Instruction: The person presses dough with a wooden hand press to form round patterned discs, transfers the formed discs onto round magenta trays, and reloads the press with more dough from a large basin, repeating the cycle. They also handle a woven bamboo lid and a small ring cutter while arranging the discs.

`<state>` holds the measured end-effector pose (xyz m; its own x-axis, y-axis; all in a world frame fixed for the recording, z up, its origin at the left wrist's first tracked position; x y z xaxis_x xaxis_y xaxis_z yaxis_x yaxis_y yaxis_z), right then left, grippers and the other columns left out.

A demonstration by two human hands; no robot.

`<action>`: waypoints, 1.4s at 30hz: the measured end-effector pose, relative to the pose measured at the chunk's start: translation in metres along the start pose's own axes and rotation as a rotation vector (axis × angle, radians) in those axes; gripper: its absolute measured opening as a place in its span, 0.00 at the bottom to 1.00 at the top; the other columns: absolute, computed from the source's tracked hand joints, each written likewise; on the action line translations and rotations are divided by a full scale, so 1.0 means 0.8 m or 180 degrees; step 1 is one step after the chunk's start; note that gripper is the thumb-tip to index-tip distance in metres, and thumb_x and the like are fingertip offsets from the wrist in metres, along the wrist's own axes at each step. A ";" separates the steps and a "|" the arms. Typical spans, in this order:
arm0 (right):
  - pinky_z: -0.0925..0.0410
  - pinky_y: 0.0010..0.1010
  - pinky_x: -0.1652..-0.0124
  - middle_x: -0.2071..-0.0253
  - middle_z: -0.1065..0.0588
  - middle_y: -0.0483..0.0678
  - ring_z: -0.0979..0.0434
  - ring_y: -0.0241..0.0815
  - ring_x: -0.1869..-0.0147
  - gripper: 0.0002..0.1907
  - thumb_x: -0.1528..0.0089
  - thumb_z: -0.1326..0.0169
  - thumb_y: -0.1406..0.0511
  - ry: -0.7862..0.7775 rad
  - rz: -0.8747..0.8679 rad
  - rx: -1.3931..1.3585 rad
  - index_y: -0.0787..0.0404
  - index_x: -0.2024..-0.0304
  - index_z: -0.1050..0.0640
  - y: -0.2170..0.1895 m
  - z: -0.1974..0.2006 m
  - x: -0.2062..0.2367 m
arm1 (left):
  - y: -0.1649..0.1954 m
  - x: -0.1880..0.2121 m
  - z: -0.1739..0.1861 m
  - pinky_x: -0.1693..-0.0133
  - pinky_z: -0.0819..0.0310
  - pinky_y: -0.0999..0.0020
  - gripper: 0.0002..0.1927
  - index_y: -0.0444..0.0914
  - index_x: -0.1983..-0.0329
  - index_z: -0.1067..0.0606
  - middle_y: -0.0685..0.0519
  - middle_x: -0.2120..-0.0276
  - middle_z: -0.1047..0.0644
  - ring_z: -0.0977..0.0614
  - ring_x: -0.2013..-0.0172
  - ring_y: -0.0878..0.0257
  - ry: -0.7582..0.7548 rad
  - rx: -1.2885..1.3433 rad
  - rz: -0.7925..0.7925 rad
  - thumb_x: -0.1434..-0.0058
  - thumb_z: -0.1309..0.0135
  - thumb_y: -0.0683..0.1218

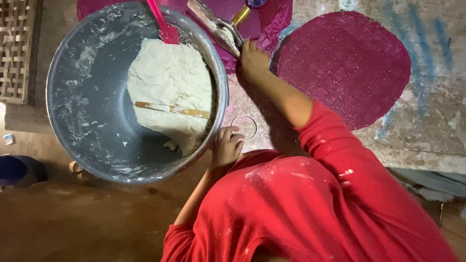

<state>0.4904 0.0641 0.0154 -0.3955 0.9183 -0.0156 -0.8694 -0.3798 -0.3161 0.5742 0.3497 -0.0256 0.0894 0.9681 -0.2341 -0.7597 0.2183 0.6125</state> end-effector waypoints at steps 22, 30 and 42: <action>0.33 0.33 0.69 0.66 0.26 0.50 0.27 0.41 0.69 0.21 0.24 0.57 0.52 0.0025 -0.0661 -0.4217 0.63 0.47 0.28 0.318 0.286 0.304 | 0.176 -0.215 -0.058 0.43 0.24 0.62 0.17 0.44 0.42 0.23 0.50 0.44 0.22 0.21 0.42 0.55 -0.0185 0.0419 -0.1090 0.33 0.43 0.40; 0.25 0.32 0.61 0.60 0.20 0.52 0.18 0.45 0.65 0.19 0.39 0.40 0.58 -0.0568 0.2481 -0.1028 0.64 0.51 0.23 0.183 0.358 0.282 | 0.214 -0.177 0.061 0.40 0.33 0.53 0.27 0.38 0.39 0.32 0.44 0.44 0.29 0.25 0.41 0.50 -0.0485 0.1205 -0.0657 0.39 0.40 0.50; 0.33 0.42 0.71 0.75 0.27 0.51 0.24 0.56 0.70 0.23 0.41 0.40 0.49 -0.2906 0.4451 -0.1443 0.63 0.68 0.26 -0.148 0.347 0.176 | 0.163 -0.049 0.304 0.68 0.27 0.51 0.15 0.44 0.47 0.24 0.47 0.71 0.22 0.19 0.70 0.48 -0.1206 -0.0012 -0.0174 0.36 0.48 0.50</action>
Point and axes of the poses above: each hand's wrist, its own x-axis away from the middle knuckle, its own z-axis out of the back of the hand, y = z × x, the point moved 2 cm from there along -x, towards the middle knuckle
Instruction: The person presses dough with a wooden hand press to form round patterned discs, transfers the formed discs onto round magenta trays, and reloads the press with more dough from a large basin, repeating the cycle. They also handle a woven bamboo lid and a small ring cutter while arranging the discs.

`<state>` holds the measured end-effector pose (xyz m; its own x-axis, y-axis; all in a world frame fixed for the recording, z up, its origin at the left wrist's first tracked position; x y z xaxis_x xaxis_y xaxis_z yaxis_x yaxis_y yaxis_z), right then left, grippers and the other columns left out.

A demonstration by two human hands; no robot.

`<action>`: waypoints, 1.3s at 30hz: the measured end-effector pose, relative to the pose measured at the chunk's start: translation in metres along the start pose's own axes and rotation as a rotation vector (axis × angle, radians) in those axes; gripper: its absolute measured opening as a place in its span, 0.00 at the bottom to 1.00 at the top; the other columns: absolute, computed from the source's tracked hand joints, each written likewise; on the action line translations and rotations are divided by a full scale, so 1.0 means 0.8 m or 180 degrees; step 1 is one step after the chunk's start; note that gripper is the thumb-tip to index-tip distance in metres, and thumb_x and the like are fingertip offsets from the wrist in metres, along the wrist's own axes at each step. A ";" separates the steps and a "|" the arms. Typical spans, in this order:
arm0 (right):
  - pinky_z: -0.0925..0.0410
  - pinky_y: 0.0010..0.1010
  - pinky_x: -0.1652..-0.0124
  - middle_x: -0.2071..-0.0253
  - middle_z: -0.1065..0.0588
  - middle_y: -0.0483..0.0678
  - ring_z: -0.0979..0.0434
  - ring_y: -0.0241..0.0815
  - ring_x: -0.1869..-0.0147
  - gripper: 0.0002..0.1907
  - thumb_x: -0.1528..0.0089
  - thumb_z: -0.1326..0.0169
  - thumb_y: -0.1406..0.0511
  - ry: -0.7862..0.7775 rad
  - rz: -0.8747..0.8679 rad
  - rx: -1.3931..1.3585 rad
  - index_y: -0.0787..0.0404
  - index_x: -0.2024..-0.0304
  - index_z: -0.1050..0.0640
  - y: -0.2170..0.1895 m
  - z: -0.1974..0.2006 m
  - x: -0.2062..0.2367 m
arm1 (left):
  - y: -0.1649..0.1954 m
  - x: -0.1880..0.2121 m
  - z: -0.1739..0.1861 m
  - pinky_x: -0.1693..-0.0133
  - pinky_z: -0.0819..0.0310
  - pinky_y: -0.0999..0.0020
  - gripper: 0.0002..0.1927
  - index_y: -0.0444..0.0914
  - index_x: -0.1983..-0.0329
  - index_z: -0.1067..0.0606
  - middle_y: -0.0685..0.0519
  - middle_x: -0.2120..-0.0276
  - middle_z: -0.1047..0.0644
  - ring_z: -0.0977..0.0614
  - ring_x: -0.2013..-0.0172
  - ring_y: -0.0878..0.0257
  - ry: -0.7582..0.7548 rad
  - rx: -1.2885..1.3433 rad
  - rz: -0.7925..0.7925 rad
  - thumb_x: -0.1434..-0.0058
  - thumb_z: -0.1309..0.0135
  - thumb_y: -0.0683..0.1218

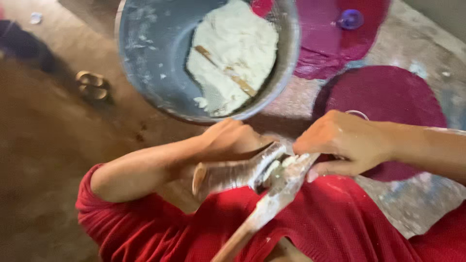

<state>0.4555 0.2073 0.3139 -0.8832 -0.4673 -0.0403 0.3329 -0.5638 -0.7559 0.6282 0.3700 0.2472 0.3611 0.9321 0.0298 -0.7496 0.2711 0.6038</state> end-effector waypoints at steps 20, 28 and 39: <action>0.31 0.30 0.63 0.63 0.25 0.43 0.24 0.38 0.60 0.10 0.38 0.36 0.67 0.0690 0.0229 0.4928 0.52 0.54 0.16 0.128 0.095 -0.075 | -0.233 0.092 0.055 0.53 0.22 0.63 0.21 0.38 0.45 0.25 0.48 0.62 0.22 0.19 0.61 0.59 -0.0218 0.5091 -0.0459 0.38 0.39 0.52; 0.23 0.26 0.45 0.52 0.23 0.45 0.20 0.34 0.47 0.14 0.32 0.47 0.64 0.2949 -0.0803 -0.0390 0.55 0.43 0.23 0.114 0.071 -0.130 | -0.266 0.051 0.012 0.58 0.22 0.65 0.14 0.34 0.50 0.25 0.51 0.62 0.20 0.19 0.61 0.64 0.1936 0.2604 0.1310 0.35 0.42 0.46; 0.27 0.24 0.48 0.52 0.24 0.49 0.21 0.35 0.49 0.09 0.32 0.39 0.76 0.4047 -0.0502 -0.1181 0.67 0.49 0.21 0.176 -0.018 -0.177 | -0.230 0.069 0.059 0.33 0.30 0.65 0.35 0.32 0.29 0.35 0.43 0.25 0.37 0.23 0.34 0.57 0.3741 0.0791 0.0705 0.37 0.34 0.38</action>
Point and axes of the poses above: each hand's wrist, its own x-axis away from the middle knuckle, its own z-axis out of the back of the hand, y = z × x, the point moved 2 cm from there along -x, towards the middle knuckle
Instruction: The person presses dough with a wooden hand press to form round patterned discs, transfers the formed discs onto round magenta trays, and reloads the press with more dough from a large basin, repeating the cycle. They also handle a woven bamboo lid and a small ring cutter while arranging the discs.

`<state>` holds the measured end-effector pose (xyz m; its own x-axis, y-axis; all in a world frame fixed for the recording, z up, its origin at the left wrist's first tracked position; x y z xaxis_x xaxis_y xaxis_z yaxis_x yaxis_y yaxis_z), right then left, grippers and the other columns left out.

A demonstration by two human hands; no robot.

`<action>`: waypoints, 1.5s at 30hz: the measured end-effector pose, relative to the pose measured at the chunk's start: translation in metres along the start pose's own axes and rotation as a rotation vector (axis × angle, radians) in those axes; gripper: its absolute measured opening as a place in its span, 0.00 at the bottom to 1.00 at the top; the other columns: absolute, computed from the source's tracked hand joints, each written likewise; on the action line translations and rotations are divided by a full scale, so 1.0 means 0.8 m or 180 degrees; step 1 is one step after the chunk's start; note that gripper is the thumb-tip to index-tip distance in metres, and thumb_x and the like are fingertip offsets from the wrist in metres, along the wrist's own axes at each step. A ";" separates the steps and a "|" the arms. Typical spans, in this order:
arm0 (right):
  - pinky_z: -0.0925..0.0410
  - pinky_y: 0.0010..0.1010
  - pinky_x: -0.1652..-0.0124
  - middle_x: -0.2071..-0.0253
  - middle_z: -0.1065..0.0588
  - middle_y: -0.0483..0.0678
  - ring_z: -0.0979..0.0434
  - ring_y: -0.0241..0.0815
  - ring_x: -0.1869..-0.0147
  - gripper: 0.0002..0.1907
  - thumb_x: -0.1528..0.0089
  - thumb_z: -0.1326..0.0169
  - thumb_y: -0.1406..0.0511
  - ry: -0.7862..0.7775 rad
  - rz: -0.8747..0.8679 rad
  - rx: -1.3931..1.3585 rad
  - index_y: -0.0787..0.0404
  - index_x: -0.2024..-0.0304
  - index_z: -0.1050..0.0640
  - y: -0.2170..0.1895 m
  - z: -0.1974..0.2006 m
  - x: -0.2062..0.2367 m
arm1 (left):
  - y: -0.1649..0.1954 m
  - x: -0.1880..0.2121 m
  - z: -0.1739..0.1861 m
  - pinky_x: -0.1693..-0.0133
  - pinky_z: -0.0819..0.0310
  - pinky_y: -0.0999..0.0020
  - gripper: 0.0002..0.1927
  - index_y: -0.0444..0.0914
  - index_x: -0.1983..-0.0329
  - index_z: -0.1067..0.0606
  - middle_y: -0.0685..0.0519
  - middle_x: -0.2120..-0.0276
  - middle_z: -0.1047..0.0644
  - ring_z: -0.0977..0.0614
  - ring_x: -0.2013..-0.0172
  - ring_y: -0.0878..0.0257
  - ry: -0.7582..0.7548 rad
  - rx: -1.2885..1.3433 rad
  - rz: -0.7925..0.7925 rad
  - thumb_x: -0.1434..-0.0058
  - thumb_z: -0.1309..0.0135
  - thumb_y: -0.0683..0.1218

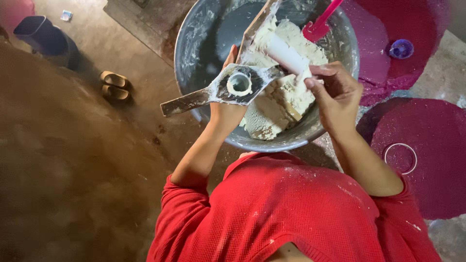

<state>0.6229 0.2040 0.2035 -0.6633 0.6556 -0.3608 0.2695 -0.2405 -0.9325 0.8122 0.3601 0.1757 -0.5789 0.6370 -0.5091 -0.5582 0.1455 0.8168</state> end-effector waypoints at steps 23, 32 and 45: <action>0.26 0.48 0.65 0.67 0.21 0.59 0.19 0.59 0.64 0.14 0.41 0.40 0.59 -0.2920 -0.0156 0.4525 0.65 0.64 0.20 0.167 -0.023 -0.047 | -0.068 0.022 0.041 0.39 0.29 0.65 0.39 0.37 0.28 0.38 0.46 0.34 0.32 0.24 0.43 0.53 0.0547 -0.0728 -0.0245 0.39 0.33 0.35; 0.27 0.45 0.69 0.69 0.20 0.55 0.17 0.54 0.65 0.07 0.43 0.41 0.63 -0.2848 0.0206 0.4730 0.59 0.66 0.18 0.208 -0.013 -0.015 | -0.076 0.038 0.043 0.47 0.26 0.76 0.36 0.37 0.27 0.36 0.53 0.42 0.26 0.22 0.53 0.66 0.0706 0.0034 0.0352 0.36 0.35 0.32; 0.27 0.45 0.64 0.65 0.21 0.63 0.18 0.60 0.65 0.14 0.24 0.63 0.63 -0.3103 -0.1863 0.4676 0.64 0.43 0.32 0.114 -0.030 -0.099 | -0.100 0.058 0.040 0.51 0.27 0.76 0.35 0.37 0.31 0.37 0.54 0.52 0.26 0.24 0.56 0.68 0.0891 0.0260 0.0400 0.39 0.36 0.31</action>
Point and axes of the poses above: each hand's wrist, its own x-axis away from the middle knuckle, its own z-axis out of the back of the hand, y = z × x, the point moved 2 cm from there along -x, towards the middle knuckle
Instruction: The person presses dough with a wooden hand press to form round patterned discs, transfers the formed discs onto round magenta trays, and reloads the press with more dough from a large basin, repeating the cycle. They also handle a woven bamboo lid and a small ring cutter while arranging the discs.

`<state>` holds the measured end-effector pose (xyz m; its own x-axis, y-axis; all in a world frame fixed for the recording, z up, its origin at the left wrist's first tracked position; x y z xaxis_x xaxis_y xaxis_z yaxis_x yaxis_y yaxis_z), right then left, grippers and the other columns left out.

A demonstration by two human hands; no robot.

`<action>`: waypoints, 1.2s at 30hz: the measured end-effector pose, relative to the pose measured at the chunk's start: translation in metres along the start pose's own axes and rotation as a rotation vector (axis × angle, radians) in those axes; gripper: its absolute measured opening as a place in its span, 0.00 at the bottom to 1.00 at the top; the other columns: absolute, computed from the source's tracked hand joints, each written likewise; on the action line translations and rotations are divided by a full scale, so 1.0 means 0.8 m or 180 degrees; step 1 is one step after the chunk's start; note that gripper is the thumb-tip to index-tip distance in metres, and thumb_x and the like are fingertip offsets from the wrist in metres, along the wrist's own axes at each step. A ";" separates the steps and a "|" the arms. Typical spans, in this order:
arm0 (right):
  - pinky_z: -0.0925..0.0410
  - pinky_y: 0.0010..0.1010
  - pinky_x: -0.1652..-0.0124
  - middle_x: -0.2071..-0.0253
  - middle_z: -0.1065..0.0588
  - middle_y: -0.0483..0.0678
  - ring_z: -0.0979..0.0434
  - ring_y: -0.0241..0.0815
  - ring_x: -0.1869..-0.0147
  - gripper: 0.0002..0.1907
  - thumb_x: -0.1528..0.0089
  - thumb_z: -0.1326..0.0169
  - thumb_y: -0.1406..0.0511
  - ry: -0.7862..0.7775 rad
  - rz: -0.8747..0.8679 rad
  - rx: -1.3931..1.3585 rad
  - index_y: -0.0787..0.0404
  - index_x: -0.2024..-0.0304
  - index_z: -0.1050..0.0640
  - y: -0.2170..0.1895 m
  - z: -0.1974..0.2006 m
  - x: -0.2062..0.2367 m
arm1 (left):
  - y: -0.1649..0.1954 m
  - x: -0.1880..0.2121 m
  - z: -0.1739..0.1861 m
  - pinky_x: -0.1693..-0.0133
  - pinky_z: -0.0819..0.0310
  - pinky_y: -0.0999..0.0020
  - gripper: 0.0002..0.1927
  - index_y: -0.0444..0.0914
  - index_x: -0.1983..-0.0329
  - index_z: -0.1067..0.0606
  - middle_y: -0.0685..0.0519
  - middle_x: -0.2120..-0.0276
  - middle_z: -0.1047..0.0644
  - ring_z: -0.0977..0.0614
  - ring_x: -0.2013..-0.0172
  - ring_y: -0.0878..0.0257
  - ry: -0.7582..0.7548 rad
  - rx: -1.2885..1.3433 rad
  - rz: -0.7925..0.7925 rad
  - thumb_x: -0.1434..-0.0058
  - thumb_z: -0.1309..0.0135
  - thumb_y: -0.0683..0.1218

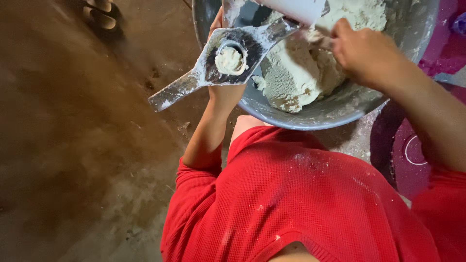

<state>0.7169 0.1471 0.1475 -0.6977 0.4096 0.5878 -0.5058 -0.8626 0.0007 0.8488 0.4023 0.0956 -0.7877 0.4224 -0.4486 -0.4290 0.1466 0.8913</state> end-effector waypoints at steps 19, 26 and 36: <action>0.23 0.38 0.65 0.64 0.18 0.53 0.15 0.50 0.61 0.09 0.36 0.47 0.68 -0.0069 0.1963 0.1729 0.59 0.61 0.16 -0.123 -0.037 -0.008 | -0.001 -0.010 -0.008 0.50 0.26 0.76 0.39 0.36 0.25 0.39 0.54 0.49 0.25 0.24 0.55 0.70 0.0096 0.0708 0.0281 0.37 0.35 0.32; 0.24 0.39 0.61 0.62 0.17 0.52 0.15 0.48 0.64 0.15 0.40 0.43 0.63 0.0033 0.1668 -0.0334 0.56 0.51 0.17 -0.045 -0.057 0.023 | 0.003 -0.009 -0.003 0.50 0.26 0.73 0.28 0.38 0.40 0.32 0.51 0.52 0.24 0.22 0.56 0.64 -0.0040 -0.0593 -0.0080 0.40 0.35 0.32; 0.41 0.26 0.76 0.76 0.30 0.44 0.38 0.33 0.75 0.19 0.33 0.46 0.55 -0.0239 0.1541 -0.2959 0.59 0.47 0.17 0.102 0.011 0.103 | 0.068 -0.056 -0.013 0.43 0.22 0.60 0.23 0.37 0.44 0.24 0.48 0.30 0.33 0.23 0.42 0.52 -0.0638 -0.2060 -0.1136 0.43 0.35 0.45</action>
<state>0.6221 0.1078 0.2030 -0.9122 0.0349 0.4082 -0.3939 -0.3487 -0.8504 0.8563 0.3823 0.1634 -0.4838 0.6111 -0.6265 -0.8645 -0.2224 0.4507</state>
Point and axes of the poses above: each hand's wrist, its own x-axis away from the middle knuckle, its own z-axis out of the back of the hand, y = z × x, the point moved 2 cm from there along -x, towards the middle knuckle
